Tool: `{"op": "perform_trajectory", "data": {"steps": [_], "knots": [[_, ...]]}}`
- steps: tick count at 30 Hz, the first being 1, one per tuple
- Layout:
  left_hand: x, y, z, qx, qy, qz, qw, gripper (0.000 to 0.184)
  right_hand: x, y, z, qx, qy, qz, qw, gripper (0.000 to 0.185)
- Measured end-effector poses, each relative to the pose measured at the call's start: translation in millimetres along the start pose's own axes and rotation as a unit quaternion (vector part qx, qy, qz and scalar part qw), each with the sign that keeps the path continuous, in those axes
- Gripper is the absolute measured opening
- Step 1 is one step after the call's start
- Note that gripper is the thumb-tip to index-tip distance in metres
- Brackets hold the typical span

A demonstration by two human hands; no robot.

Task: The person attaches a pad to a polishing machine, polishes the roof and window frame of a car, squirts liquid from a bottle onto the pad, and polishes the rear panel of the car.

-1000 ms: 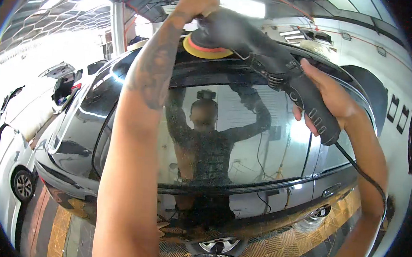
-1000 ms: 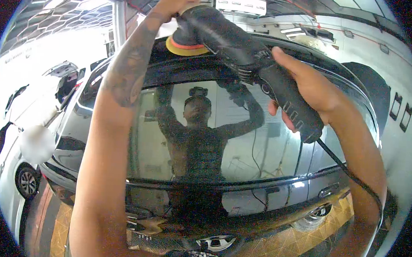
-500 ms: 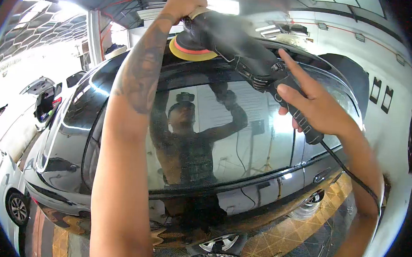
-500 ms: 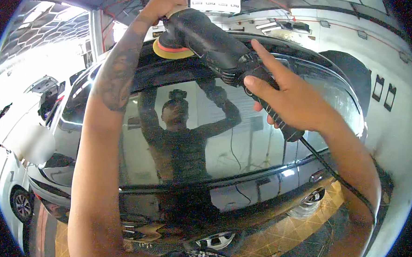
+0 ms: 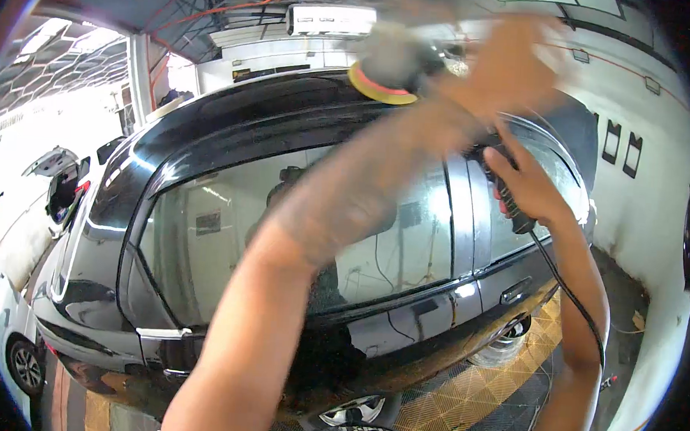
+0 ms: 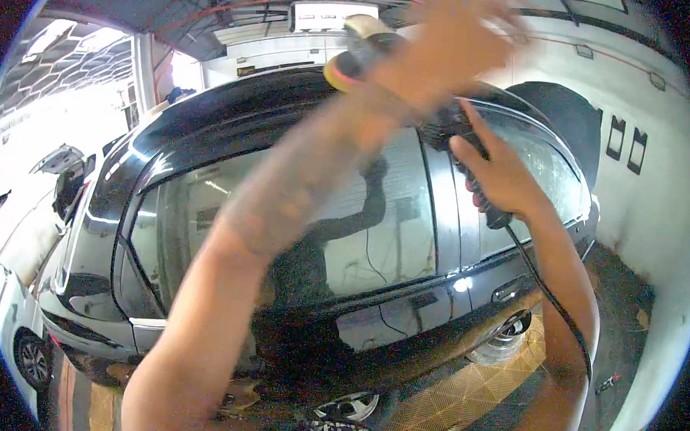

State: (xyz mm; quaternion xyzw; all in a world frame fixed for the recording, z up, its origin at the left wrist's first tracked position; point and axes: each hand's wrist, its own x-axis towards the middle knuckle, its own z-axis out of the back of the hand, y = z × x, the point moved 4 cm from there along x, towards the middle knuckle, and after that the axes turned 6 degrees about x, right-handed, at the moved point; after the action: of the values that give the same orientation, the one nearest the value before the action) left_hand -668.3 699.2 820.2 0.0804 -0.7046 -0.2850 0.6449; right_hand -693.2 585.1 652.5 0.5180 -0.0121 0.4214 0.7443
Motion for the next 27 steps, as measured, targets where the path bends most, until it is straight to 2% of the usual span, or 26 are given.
{"op": "perform_trajectory", "data": {"steps": [4, 6, 14, 17, 21, 23, 26, 27], "knots": [[22.8, -58.7, -53.4, 0.098, 0.094, 0.041, 0.990, 0.036, 1.4, -9.5, 19.2, 0.051, -0.040, 0.001, 0.998, 0.067], [29.3, -61.9, -66.5, 0.111, 0.113, 0.057, 0.986, 0.038, -1.6, -8.4, 28.1, 0.015, -0.045, -0.035, 0.998, 0.068], [43.7, -54.3, -65.3, 0.162, 0.161, 0.095, 0.969, 0.043, 3.8, -16.7, 23.6, 0.027, -0.011, 0.025, 0.999, 0.069], [42.7, -46.8, -52.6, 0.185, 0.177, 0.102, 0.961, 0.045, 9.1, -8.6, 14.3, -0.001, -0.041, 0.049, 0.998, 0.069], [47.6, -31.8, -28.0, 0.207, 0.188, 0.108, 0.954, 0.048, 16.4, 5.1, 4.0, -0.002, -0.020, 0.064, 0.998, 0.069], [49.0, -19.9, -13.1, 0.222, 0.194, 0.118, 0.948, 0.049, 6.4, 10.4, 4.6, -0.020, -0.051, 0.028, 0.998, 0.069], [43.4, 6.8, 22.8, 0.254, 0.213, 0.145, 0.932, 0.051, -3.1, 5.9, 4.4, 0.006, -0.031, 0.003, 1.000, 0.070], [42.1, 20.6, 35.9, 0.270, 0.220, 0.156, 0.924, 0.052, -8.8, 21.0, 0.3, -0.009, -0.017, 0.040, 0.999, 0.070]]}}
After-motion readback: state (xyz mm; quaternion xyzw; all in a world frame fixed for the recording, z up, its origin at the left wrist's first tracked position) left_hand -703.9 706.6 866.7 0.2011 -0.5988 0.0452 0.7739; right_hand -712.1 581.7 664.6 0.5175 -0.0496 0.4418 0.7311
